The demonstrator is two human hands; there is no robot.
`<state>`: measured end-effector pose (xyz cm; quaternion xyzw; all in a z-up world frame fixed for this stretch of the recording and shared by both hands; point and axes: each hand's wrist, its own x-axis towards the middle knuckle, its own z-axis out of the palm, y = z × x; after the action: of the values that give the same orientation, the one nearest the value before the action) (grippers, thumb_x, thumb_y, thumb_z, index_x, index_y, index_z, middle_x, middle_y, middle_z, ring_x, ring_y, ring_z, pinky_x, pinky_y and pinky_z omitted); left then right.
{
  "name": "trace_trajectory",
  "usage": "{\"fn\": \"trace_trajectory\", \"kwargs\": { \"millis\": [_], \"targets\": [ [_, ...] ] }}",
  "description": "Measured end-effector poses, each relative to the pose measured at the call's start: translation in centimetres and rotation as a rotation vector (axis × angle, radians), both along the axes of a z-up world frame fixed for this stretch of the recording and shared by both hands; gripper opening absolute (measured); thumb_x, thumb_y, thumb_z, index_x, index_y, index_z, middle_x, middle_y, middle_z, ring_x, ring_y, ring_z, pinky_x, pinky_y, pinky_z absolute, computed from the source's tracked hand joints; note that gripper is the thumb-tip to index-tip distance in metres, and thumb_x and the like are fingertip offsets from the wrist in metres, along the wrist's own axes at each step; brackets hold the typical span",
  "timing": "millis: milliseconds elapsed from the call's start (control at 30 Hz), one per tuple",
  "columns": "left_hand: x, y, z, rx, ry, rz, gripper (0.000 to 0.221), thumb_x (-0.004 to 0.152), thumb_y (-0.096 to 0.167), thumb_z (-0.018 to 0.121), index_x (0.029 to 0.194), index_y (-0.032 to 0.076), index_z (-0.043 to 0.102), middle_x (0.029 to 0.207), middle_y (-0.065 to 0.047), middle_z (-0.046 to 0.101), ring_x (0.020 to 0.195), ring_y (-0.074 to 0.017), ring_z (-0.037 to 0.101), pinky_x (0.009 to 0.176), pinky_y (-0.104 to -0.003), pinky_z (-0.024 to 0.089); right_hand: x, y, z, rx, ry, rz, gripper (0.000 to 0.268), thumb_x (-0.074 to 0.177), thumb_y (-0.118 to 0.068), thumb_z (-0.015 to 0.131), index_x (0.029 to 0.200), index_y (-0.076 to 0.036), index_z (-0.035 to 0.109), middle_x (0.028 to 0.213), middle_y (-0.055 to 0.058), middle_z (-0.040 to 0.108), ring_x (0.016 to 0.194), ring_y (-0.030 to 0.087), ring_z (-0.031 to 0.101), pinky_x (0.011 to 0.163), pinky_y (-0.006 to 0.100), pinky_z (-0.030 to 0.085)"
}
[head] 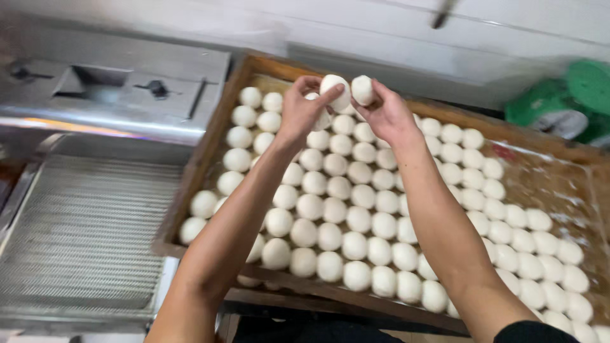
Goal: The person takes dough balls from a wooden tray and drops them into a shaping machine, then moves the resulting shaped dough from the output plate onto a corrugated baking tray.
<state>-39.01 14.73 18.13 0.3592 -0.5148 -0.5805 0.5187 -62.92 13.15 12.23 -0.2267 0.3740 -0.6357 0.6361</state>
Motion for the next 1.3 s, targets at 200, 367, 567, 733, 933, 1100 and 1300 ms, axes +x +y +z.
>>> {"fn": "trace_trajectory", "kwargs": {
  "millis": [200, 367, 567, 733, 933, 1100, 1300],
  "targets": [
    [25.7, -4.4, -2.7, 0.196, 0.448, 0.224, 0.046, 0.089, 0.03, 0.078, 0.125, 0.004, 0.065, 0.101, -0.008, 0.073, 0.076, -0.0116, 0.071, 0.066, -0.027, 0.06, 29.1, -10.5, 2.3, -0.407, 0.812, 0.217, 0.053, 0.092, -0.021, 0.078, 0.139, -0.005, 0.06, 0.122, 0.011, 0.071, 0.107, 0.02, 0.07, 0.089, 0.037, 0.06],
    [38.1, -5.9, -9.1, 0.299, 0.586, 0.388, 0.044, 0.099, 0.038, 0.067, 0.122, 0.0, 0.067, 0.097, -0.01, 0.072, 0.071, -0.0141, 0.065, 0.062, -0.028, 0.056, 46.0, -16.5, 0.8, -0.599, 1.293, 0.427, 0.05, 0.08, -0.027, 0.085, 0.123, -0.005, 0.071, 0.107, 0.013, 0.079, 0.094, 0.017, 0.077, 0.082, 0.032, 0.062],
    [44.4, -7.8, -14.4, 0.415, 0.664, 0.52, 0.047, 0.099, 0.042, 0.062, 0.12, 0.0, 0.067, 0.096, -0.01, 0.072, 0.068, -0.0152, 0.066, 0.062, -0.031, 0.059, 58.0, -23.8, -4.2, -0.671, 1.59, 0.371, 0.045, 0.085, -0.034, 0.082, 0.121, -0.008, 0.076, 0.103, 0.021, 0.076, 0.095, 0.031, 0.072, 0.083, 0.038, 0.054],
    [44.8, -11.3, -17.5, 0.376, 0.755, 0.535, 0.05, 0.104, 0.042, 0.059, 0.125, -0.003, 0.064, 0.102, -0.014, 0.071, 0.076, -0.0191, 0.069, 0.071, -0.034, 0.061, 57.2, -23.4, -4.4, -0.452, 1.305, 0.43, 0.049, 0.096, -0.037, 0.068, 0.137, -0.01, 0.069, 0.101, 0.014, 0.08, 0.097, 0.023, 0.073, 0.084, 0.036, 0.057],
    [41.9, -15.6, -17.3, 0.393, 0.874, 0.372, 0.079, 0.106, 0.059, 0.026, 0.142, -0.006, 0.053, 0.127, -0.018, 0.065, 0.102, -0.0247, 0.073, 0.088, -0.04, 0.062, 54.2, -18.6, -0.8, -0.48, 1.258, 0.559, 0.055, 0.081, -0.032, 0.084, 0.127, -0.007, 0.07, 0.111, 0.011, 0.078, 0.102, 0.018, 0.076, 0.089, 0.032, 0.061],
    [41.7, -15.2, -17.4, 0.438, 0.866, 0.458, 0.086, 0.101, 0.064, 0.019, 0.152, -0.005, 0.029, 0.144, -0.023, 0.053, 0.101, -0.0383, 0.069, 0.087, -0.044, 0.059, 58.0, -24.1, -3.7, -0.553, 1.433, 0.395, 0.048, 0.083, -0.03, 0.083, 0.124, -0.007, 0.074, 0.111, 0.016, 0.079, 0.099, 0.021, 0.076, 0.09, 0.033, 0.059],
    [42.2, -15.5, -18.6, 0.35, 1.109, 0.487, 0.091, 0.104, 0.064, 0.019, 0.154, -0.012, 0.028, 0.143, -0.033, 0.052, 0.114, -0.0389, 0.065, 0.102, -0.045, 0.053, 58.8, -24.5, -3.9, -0.463, 1.281, 0.412, 0.04, 0.097, -0.026, 0.068, 0.135, -0.011, 0.07, 0.112, 0.015, 0.078, 0.1, 0.017, 0.074, 0.091, 0.032, 0.057]
  ]
}}
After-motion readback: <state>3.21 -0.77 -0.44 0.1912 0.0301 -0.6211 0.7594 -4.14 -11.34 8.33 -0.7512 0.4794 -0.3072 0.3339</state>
